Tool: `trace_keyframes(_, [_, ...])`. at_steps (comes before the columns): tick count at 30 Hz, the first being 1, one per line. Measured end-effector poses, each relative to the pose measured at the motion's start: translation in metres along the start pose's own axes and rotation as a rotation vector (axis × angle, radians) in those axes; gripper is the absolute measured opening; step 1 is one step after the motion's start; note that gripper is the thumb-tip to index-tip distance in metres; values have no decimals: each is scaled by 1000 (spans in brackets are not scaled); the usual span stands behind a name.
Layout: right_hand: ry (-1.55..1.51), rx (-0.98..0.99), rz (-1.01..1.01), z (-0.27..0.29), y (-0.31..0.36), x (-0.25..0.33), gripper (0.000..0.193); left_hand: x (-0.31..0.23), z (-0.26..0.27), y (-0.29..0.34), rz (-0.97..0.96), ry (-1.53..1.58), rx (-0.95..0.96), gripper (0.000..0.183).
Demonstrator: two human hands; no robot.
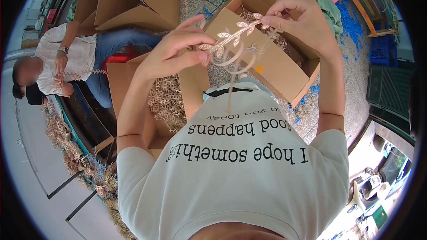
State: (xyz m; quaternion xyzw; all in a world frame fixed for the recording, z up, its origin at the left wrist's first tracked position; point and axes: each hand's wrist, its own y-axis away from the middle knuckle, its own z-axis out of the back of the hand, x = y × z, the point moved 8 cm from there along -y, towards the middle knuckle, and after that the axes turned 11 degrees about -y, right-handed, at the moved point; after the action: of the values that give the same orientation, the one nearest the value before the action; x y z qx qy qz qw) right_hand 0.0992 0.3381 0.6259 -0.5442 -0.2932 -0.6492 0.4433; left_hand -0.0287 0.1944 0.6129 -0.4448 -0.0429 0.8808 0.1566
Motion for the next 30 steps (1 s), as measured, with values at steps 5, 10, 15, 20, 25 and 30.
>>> trace_keyframes(5, [93, -4, 4, 3, -2, 1, 10, 1, 0, -3, 11, -164, 28, 16])
trace_keyframes(10, [57, -10, 68, 6, -6, 4, 14, -4, 5, -8, -33, -220, -12, 15])
trace_keyframes(15, [98, -35, -5, 6, -7, 8, 12, -6, 6, -8, -9, -288, -22, 14])
trace_keyframes(20, [139, -17, -38, 6, -9, 5, 12, -10, 6, -11, -38, -367, -16, 12])
trace_keyframes(25, [110, 12, -40, 3, -11, -4, 12, -21, 6, -10, -105, -480, -54, 11])
trace_keyframes(30, [105, 55, -35, -2, -13, -8, 12, -21, 4, -8, -118, -478, -15, 10])
